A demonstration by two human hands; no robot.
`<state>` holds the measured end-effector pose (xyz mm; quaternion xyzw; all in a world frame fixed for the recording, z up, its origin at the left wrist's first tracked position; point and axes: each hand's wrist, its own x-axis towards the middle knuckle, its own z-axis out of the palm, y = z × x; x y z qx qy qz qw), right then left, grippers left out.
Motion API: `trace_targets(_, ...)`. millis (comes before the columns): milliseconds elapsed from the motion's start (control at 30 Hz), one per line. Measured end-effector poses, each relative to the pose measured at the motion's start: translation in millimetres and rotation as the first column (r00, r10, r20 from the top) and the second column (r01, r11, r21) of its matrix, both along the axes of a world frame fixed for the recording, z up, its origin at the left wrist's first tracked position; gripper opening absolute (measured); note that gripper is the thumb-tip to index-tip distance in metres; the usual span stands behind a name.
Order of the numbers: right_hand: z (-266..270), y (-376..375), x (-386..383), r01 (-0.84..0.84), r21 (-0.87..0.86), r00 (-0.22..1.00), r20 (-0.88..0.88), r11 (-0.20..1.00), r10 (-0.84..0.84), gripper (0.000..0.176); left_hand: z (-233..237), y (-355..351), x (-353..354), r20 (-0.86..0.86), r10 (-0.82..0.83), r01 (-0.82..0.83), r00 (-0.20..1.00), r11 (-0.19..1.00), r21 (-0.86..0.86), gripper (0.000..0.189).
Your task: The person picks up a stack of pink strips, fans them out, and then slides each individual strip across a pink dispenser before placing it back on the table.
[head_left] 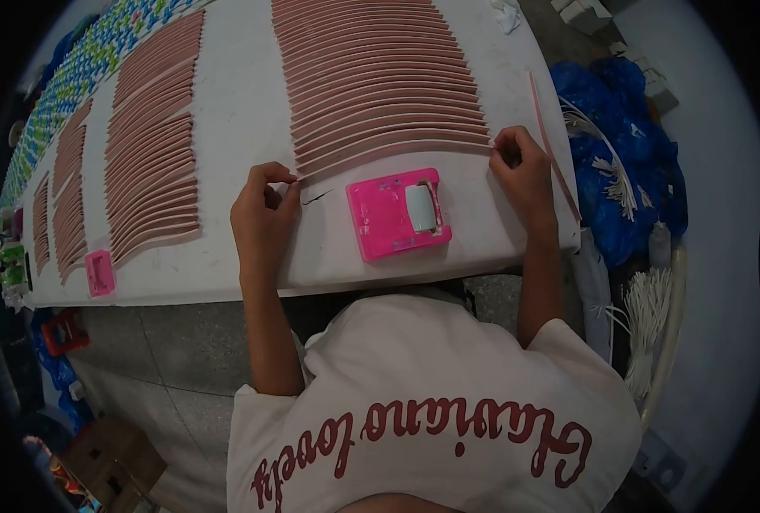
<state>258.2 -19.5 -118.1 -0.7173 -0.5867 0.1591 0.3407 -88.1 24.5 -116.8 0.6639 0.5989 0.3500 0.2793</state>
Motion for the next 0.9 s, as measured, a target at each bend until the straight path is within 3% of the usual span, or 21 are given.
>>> trace_targets(700, 6.2, -6.7, 2.6, 0.031, -0.006, 0.999, 0.016, 0.999, -0.031, 0.016, 5.2, -1.9, -2.3, 0.026, -0.008, 0.010, 1.000, 0.998, -0.057, 0.020)
trace_targets(800, 12.1, -15.7, 14.2, 0.162, 0.084, 0.974, 0.147, 0.983, -0.173, 0.015, 1.3, -5.2, -6.8, 0.022, 0.004, -0.004, 1.000, 1.000, 0.018, 0.018)
trace_targets(867, 20.7, -22.7, 19.5, 0.461, 0.106, 0.785, 0.415, 0.881, -0.460, 0.014, -3.2, -6.9, -11.2, 0.104, 0.032, -0.034, 0.994, 0.999, 0.021, 0.018)
trace_targets(900, 19.2, -26.2, 27.0, 0.469, 0.106, 0.780, 0.416, 0.877, -0.467, 0.014, -4.7, -7.5, -13.5, 0.183, 0.066, -0.071, 0.981, 0.997, 0.018, 0.017)
